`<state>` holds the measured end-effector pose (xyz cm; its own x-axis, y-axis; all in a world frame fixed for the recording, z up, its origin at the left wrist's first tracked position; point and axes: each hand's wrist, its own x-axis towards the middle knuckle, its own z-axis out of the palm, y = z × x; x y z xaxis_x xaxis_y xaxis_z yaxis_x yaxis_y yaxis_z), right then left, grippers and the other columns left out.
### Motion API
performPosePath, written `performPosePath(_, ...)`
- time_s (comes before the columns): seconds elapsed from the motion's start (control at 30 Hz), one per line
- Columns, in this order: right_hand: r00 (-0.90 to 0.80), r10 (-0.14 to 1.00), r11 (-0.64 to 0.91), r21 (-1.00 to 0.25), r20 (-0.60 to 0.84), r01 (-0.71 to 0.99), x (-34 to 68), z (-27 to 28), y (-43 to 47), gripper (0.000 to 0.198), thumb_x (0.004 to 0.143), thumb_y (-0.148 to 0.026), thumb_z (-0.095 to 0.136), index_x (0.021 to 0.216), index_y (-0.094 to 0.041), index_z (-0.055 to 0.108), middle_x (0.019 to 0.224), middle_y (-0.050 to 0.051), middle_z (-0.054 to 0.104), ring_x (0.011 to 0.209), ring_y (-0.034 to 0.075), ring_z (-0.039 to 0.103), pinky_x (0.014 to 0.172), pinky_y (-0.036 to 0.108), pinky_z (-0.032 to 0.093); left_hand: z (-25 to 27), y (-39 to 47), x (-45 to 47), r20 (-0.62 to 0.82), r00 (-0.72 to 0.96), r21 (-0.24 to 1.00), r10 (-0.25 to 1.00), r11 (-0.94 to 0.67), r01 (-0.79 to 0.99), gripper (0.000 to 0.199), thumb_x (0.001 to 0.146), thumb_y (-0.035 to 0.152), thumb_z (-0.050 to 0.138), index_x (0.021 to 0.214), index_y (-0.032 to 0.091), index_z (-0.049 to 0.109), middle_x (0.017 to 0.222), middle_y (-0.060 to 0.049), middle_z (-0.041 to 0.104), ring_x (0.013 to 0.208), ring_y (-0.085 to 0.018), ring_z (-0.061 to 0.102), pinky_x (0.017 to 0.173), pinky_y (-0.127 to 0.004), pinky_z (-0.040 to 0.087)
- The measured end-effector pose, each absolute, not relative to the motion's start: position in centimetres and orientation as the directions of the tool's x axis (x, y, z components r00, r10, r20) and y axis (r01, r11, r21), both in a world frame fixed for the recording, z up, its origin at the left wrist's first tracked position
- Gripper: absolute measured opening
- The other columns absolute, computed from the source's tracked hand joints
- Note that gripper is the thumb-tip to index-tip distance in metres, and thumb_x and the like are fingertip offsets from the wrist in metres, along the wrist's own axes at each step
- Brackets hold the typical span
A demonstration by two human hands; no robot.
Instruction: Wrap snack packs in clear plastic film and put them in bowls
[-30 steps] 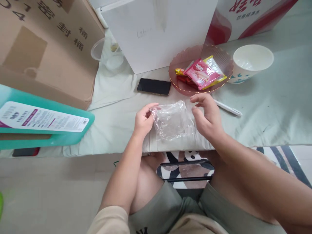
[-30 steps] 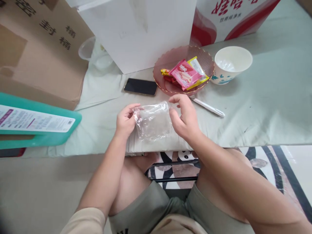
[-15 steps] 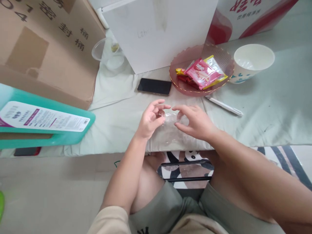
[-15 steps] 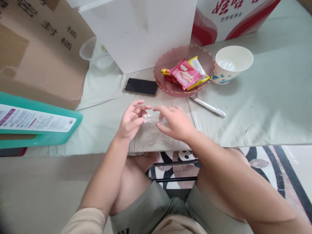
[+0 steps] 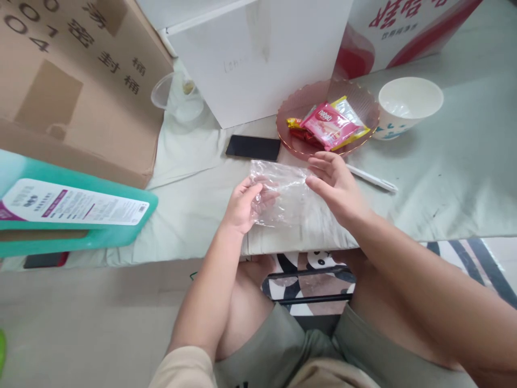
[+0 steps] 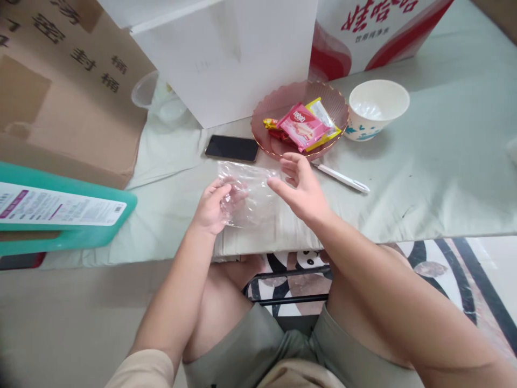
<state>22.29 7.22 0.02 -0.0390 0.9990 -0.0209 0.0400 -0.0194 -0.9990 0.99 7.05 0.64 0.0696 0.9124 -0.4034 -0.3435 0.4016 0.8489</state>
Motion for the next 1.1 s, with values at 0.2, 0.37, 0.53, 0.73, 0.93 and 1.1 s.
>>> performPosePath(0.2, -0.211, 0.951, -0.26, -0.952, -0.224, -0.159, 21.2, 1.0, 6.2, 0.052, 0.072, -0.05, 0.079, 0.114, -0.025, 0.059, 0.106, 0.006, 0.069, 0.094, 0.023, 0.066, 0.084, 0.039, 0.055, 0.7, 7.1, 1.4, -0.393, 0.082, 0.834, 0.916, 0.393, -0.388, 0.033, 0.074, 0.03, 0.08, 0.1, 0.019, 0.064, 0.091, -0.003, 0.078, 0.075, -0.018, 0.078, 0.064, -0.024, 0.06)
performPosePath(0.37, -0.133, 0.931, -0.355, -0.93, -0.341, -0.093, 21.3, 1.4, 6.4, 0.026, 0.074, -0.043, 0.075, 0.079, -0.02, 0.063, 0.067, -0.002, 0.056, 0.059, 0.012, 0.05, 0.057, 0.027, 0.044, -1.0, 7.2, 1.2, -0.318, 0.027, 0.946, 0.948, 0.319, -0.06, 0.04, 0.069, 0.047, 0.085, 0.086, 0.015, 0.068, 0.066, 0.0, 0.071, 0.052, -0.013, 0.065, 0.049, -0.021, 0.049)
performPosePath(0.53, -0.12, 0.912, -0.405, -0.905, -0.391, -0.132, 22.1, 1.5, 6.9, 0.041, 0.074, -0.057, 0.073, 0.092, -0.021, 0.065, 0.078, 0.003, 0.067, 0.06, 0.015, 0.06, 0.055, 0.029, 0.047, -1.4, 7.4, 0.7, -0.241, -0.008, 0.968, 0.97, 0.24, -0.07, 0.043, 0.067, 0.051, 0.085, 0.083, 0.014, 0.07, 0.059, 0.002, 0.064, 0.05, -0.011, 0.06, 0.048, -0.021, 0.048)
performPosePath(0.73, -0.259, 0.884, -0.373, -0.921, -0.39, 0.115, 21.9, 1.7, 6.5, 0.028, 0.078, -0.046, 0.073, 0.088, -0.019, 0.07, 0.078, 0.005, 0.071, 0.068, 0.019, 0.066, 0.065, 0.033, 0.052, -0.5, 7.2, 0.6, -0.26, 0.17, 0.948, 0.951, 0.284, -0.141, 0.059, 0.063, 0.057, 0.087, 0.101, 0.015, 0.07, 0.077, -0.004, 0.074, 0.067, -0.018, 0.071, 0.055, -0.025, 0.053)
performPosePath(0.93, -0.469, 0.803, -0.281, -0.927, -0.368, 0.247, 22.4, 1.5, 6.3, 0.024, 0.078, -0.038, 0.071, 0.093, -0.02, 0.075, 0.083, 0.004, 0.073, 0.077, 0.02, 0.066, 0.076, 0.036, 0.055, -0.5, 7.5, 0.1, -0.31, 0.151, 0.933, 0.939, 0.331, -0.14, 0.048, 0.066, 0.05, 0.085, 0.094, 0.015, 0.068, 0.081, -0.007, 0.077, 0.056, -0.013, 0.066, 0.043, -0.02, 0.042)
performPosePath(1.1, -0.419, 0.839, -0.344, -0.935, -0.347, 0.086, 22.7, 1.7, 6.0, 0.05, 0.073, -0.049, 0.079, 0.115, -0.023, 0.068, 0.1, 0.007, 0.073, 0.095, 0.025, 0.068, 0.079, 0.038, 0.058, -0.5, 7.3, -0.1, -0.225, 0.225, 0.958, 0.948, 0.257, -0.126, 0.043, 0.07, 0.033, 0.082, 0.11, 0.02, 0.07, 0.094, -0.003, 0.079, 0.043, -0.005, 0.051, 0.041, -0.02, 0.037)
